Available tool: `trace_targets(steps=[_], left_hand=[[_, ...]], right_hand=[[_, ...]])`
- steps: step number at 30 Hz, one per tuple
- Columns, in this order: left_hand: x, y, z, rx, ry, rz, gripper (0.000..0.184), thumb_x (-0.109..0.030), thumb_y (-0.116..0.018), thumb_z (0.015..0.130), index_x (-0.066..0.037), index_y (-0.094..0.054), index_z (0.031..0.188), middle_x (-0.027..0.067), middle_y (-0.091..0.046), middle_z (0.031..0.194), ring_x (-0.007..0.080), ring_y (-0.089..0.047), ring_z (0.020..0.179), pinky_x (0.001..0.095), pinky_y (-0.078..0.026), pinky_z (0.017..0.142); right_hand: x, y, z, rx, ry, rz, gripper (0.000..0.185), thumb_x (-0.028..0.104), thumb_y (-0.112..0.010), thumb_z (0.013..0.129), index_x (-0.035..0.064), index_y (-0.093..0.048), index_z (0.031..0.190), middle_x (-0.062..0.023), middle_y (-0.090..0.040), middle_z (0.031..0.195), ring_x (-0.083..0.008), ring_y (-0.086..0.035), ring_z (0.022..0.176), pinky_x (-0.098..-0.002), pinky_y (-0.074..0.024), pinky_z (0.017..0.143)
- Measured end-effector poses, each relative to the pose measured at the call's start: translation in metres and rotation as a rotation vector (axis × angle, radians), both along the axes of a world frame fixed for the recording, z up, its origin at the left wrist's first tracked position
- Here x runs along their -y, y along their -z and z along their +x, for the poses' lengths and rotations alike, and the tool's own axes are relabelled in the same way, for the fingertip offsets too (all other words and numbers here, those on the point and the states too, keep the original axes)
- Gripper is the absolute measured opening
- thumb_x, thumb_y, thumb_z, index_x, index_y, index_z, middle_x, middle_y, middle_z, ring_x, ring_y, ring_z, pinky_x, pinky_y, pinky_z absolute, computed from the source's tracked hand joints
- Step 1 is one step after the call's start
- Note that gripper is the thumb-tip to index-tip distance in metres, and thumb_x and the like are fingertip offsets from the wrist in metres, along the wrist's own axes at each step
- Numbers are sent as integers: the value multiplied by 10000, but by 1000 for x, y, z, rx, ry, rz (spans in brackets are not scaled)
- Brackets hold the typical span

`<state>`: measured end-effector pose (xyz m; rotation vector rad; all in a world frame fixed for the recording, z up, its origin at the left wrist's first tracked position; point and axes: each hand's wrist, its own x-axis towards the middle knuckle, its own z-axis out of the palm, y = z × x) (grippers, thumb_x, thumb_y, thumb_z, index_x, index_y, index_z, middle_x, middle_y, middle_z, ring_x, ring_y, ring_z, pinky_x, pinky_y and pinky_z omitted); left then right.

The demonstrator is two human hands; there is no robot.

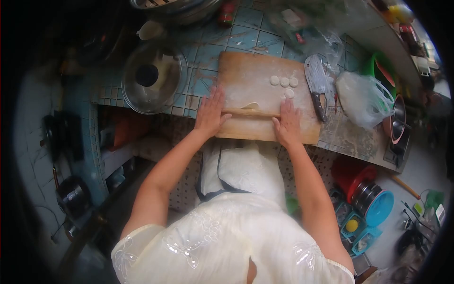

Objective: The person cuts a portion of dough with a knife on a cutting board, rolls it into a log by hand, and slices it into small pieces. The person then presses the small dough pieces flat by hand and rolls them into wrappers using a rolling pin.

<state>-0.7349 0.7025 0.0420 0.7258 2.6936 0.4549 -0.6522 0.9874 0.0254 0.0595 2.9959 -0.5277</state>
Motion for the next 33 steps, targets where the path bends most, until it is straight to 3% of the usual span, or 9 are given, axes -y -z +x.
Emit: trace_targets(steps=[2,6,10,12,18,20,22,28,33], left_hand=[[-6,1,-16,-74,11,-2,821,-324,-615,849,-38,-167,1474,134,-144,1549,282,-138,1433,485,-164,1140],[-23,17,-70,-273,-46,54,810,-337,-602,855,-46,-171,1476,128,-132,1555,278,-137,1435,478,-166,1139],[4,14,-22,-174,-23,61,809,-343,-598,857,-51,-168,1477,119,-130,1557,278,-145,1433,480,-178,1135],[13,1,17,21,20,25,803,-320,-610,852,-52,-178,1474,117,-166,1548,287,-163,1426,491,-185,1132],[-18,14,-60,-273,-89,168,807,-253,-614,842,-50,-164,1481,125,-160,1552,317,-147,1431,503,-152,1134],[-1,20,-26,-186,-87,127,818,-289,-616,842,-54,-163,1481,115,-150,1555,298,-160,1429,497,-165,1133],[11,10,15,-14,-36,62,811,-308,-618,844,-48,-180,1475,112,-156,1553,285,-173,1426,496,-181,1131],[-19,17,-75,-280,-66,91,807,-338,-601,854,-50,-176,1476,119,-154,1552,278,-166,1429,490,-178,1132],[17,6,6,-78,-72,131,765,-299,-585,869,-41,-187,1469,125,-178,1544,280,-185,1422,489,-185,1129]], right_hand=[[-4,8,2,81,-10,-31,682,340,-470,919,49,-192,1470,-128,-122,1556,-299,-116,1436,-562,-39,1132],[3,3,-43,-76,80,138,686,349,-464,921,62,-182,1476,-108,-127,1559,-290,-127,1435,-571,-48,1130],[0,-1,-14,-22,-90,14,678,347,-455,923,92,-175,1485,-87,-126,1562,-272,-102,1441,-588,-33,1125],[-3,-1,-9,1,-102,21,675,346,-454,923,99,-175,1486,-86,-126,1562,-270,-104,1441,-585,-33,1126],[6,7,-34,-90,26,124,650,342,-428,936,103,-180,1487,-86,-129,1561,-273,-113,1439,-579,-37,1128],[6,3,-22,-98,7,175,642,341,-420,940,102,-183,1487,-86,-129,1561,-274,-110,1440,-578,-35,1129],[6,1,5,22,-66,10,620,339,-393,950,94,-193,1484,-91,-137,1559,-272,-99,1441,-573,-21,1129],[12,4,-33,-64,73,163,631,328,-436,939,83,-210,1475,-113,-153,1551,-288,-129,1434,-565,-51,1132],[7,-7,0,22,-96,30,630,340,-424,944,80,-207,1476,-109,-136,1556,-282,-122,1436,-573,-44,1129]])
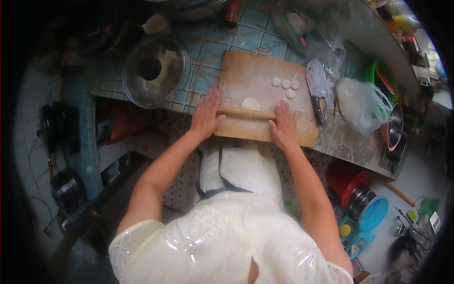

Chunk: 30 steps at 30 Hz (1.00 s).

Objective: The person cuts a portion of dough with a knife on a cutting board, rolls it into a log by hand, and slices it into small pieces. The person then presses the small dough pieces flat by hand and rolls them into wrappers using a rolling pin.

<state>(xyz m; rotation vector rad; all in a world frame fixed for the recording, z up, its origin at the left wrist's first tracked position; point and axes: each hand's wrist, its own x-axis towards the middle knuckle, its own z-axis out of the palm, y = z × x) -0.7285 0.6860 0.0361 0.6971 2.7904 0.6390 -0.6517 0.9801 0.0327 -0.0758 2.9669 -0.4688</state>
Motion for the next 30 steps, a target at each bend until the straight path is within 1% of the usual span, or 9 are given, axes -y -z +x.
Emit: trace_targets(steps=[2,4,6,11,18,22,24,25,30], left_hand=[[-2,-2,-4,88,44,-66,759,-283,-590,867,-37,-193,1466,128,-187,1540,286,-193,1418,488,-190,1128],[-26,-5,-55,-162,60,7,761,-279,-580,874,-68,-172,1481,125,-184,1543,292,-174,1424,480,-186,1133],[-30,11,-77,-153,40,21,766,-281,-582,872,-70,-169,1482,123,-186,1543,289,-172,1425,474,-187,1134],[6,3,8,77,24,-29,781,-286,-597,860,-59,-176,1477,126,-190,1541,278,-202,1418,454,-211,1126],[-17,17,-43,-144,-53,0,781,-278,-608,845,-67,-200,1476,126,-195,1541,296,-204,1417,462,-219,1118],[-6,-16,2,176,8,-78,735,-244,-593,865,-53,-217,1468,139,-219,1530,305,-207,1412,465,-202,1123],[-27,-2,-53,-183,48,-12,784,-299,-622,844,-52,-213,1466,120,-195,1541,269,-201,1420,451,-207,1127],[-26,4,-58,-182,52,-9,784,-299,-622,844,-52,-213,1466,120,-195,1541,269,-201,1420,451,-207,1127],[7,-5,16,94,17,-12,745,-259,-578,876,-43,-186,1472,133,-189,1539,293,-186,1419,458,-193,1129]], right_hand=[[-1,12,-2,45,-11,-33,632,346,-421,945,79,-204,1476,-106,-133,1557,-278,-122,1437,-573,-43,1129],[1,14,-27,-66,114,87,668,342,-464,928,78,-190,1477,-105,-137,1556,-282,-138,1434,-574,-59,1130],[5,5,-31,-72,121,112,671,344,-462,929,75,-185,1478,-106,-136,1557,-282,-135,1434,-573,-56,1130],[2,4,-4,49,-7,-5,667,353,-449,934,70,-185,1477,-103,-135,1558,-275,-122,1438,-578,-45,1127],[9,2,-11,-31,97,46,684,340,-483,919,65,-191,1473,-137,-141,1550,-297,-131,1434,-576,-62,1127],[7,15,18,47,52,-69,668,356,-470,923,66,-216,1469,-139,-140,1551,-297,-123,1435,-568,-60,1129],[11,18,-17,-17,117,7,670,362,-467,923,67,-215,1470,-139,-141,1550,-298,-123,1435,-564,-58,1130],[9,16,-31,-90,188,96,672,369,-463,924,67,-214,1471,-139,-142,1550,-299,-122,1435,-560,-57,1132],[11,0,-1,-2,48,22,654,378,-423,937,61,-211,1470,-131,-133,1554,-294,-115,1436,-557,-47,1134]])
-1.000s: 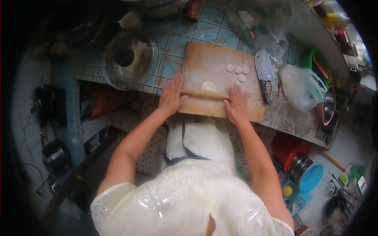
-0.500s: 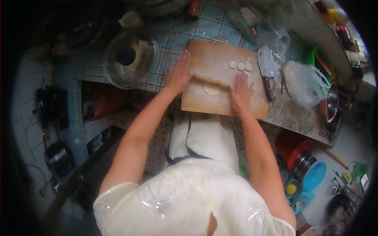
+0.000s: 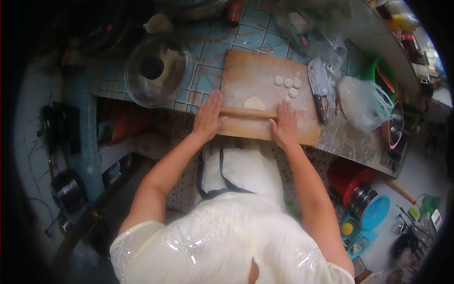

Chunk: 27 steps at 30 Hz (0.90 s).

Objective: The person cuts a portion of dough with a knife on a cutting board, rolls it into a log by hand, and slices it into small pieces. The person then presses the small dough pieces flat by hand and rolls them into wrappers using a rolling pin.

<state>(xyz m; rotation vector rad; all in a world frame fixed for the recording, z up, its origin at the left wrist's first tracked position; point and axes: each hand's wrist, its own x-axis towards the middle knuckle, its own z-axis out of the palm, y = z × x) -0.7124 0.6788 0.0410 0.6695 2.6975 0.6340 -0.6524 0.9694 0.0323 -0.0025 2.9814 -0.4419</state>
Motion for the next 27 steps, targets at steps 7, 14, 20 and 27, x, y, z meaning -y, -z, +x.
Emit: trace_targets(steps=[7,14,20,27], left_hand=[[-32,20,-72,-304,-16,18,826,-282,-636,833,-61,-172,1480,119,-202,1539,277,-193,1421,447,-202,1127],[-20,-4,-18,-58,70,11,776,-249,-587,859,-62,-165,1483,122,-172,1549,302,-169,1426,479,-175,1129],[-20,30,-58,-203,-4,14,785,-279,-599,856,-62,-175,1480,115,-178,1548,292,-166,1428,488,-173,1129],[-33,10,-70,-286,82,14,772,-278,-581,862,-65,-175,1483,129,-188,1544,301,-186,1423,478,-195,1120]], right_hand=[[-2,8,-35,-73,84,145,676,358,-446,932,66,-176,1479,-131,-115,1557,-288,-102,1440,-559,-38,1135],[-2,25,6,-38,53,-104,664,375,-421,942,71,-180,1481,-123,-118,1559,-284,-94,1441,-565,-40,1131],[1,7,-23,-111,92,186,679,359,-449,934,69,-172,1481,-129,-129,1556,-290,-92,1441,-563,-34,1131],[0,15,-23,-30,115,35,677,374,-459,928,58,-204,1470,-134,-151,1548,-290,-114,1436,-567,-59,1129]])
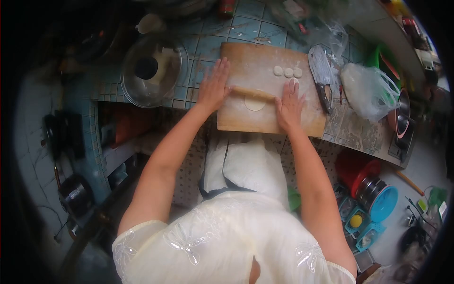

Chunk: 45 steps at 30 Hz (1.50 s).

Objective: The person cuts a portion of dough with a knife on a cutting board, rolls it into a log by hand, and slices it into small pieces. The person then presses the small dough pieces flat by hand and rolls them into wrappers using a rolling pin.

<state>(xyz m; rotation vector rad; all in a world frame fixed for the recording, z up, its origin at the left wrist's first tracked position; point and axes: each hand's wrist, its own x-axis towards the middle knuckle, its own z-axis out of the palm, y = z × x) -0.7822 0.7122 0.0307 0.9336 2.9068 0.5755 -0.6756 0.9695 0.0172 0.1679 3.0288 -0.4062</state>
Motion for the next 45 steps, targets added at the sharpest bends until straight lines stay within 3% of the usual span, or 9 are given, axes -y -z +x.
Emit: trace_targets(steps=[4,6,13,19,23,29,35,41,45], left_hand=[[14,11,21,42,-70,5,782,-295,-604,852,-62,-194,1475,115,-189,1543,284,-199,1418,466,-192,1129],[29,-7,72,291,-29,-86,760,-303,-576,868,-42,-195,1471,124,-194,1540,284,-193,1419,467,-191,1130],[-13,4,-28,22,-42,-32,755,-286,-551,879,-49,-162,1482,116,-164,1552,303,-159,1428,495,-151,1136],[27,-13,59,244,50,-77,764,-323,-575,869,-61,-192,1475,119,-194,1541,271,-184,1424,499,-174,1131],[-11,-4,-20,28,70,-30,772,-307,-576,866,-69,-177,1483,100,-179,1550,291,-164,1429,498,-154,1135],[21,1,41,256,3,-132,727,-325,-574,874,-62,-235,1460,109,-185,1543,254,-155,1431,508,-154,1134],[-25,2,-39,1,109,-41,733,-295,-548,884,-73,-183,1480,96,-150,1556,267,-151,1433,497,-132,1143],[21,1,35,227,27,-57,699,-277,-534,896,-63,-201,1472,105,-193,1542,263,-164,1427,477,-129,1148],[-4,-6,7,167,63,-22,690,-270,-535,896,-61,-211,1468,111,-211,1536,270,-180,1422,471,-140,1146]], right_hand=[[5,-12,15,29,-46,11,680,361,-470,924,51,-204,1467,-150,-155,1542,-312,-108,1435,-560,-69,1132],[7,-12,46,56,-39,-59,679,361,-471,924,48,-206,1465,-158,-150,1541,-321,-109,1433,-558,-70,1132],[1,-6,-6,-17,54,32,723,361,-500,909,53,-172,1475,-166,-133,1545,-326,-95,1435,-559,-65,1131],[1,-5,31,46,-44,-125,700,360,-469,922,53,-173,1477,-152,-131,1549,-309,-103,1435,-560,-54,1132],[-3,3,2,-32,16,-23,722,362,-485,916,43,-160,1476,-150,-138,1547,-308,-110,1435,-558,-70,1133],[13,-13,50,62,-65,-53,696,387,-451,931,26,-187,1464,-184,-131,1539,-331,-81,1436,-545,-68,1136],[14,-1,6,-5,142,17,705,366,-488,919,11,-200,1456,-191,-131,1537,-340,-96,1432,-553,-91,1130],[15,-14,42,63,-37,-73,685,352,-482,925,20,-208,1457,-170,-151,1539,-321,-125,1429,-561,-91,1128],[6,5,22,10,35,-97,675,348,-483,922,43,-217,1462,-148,-158,1544,-313,-130,1430,-561,-89,1128]])
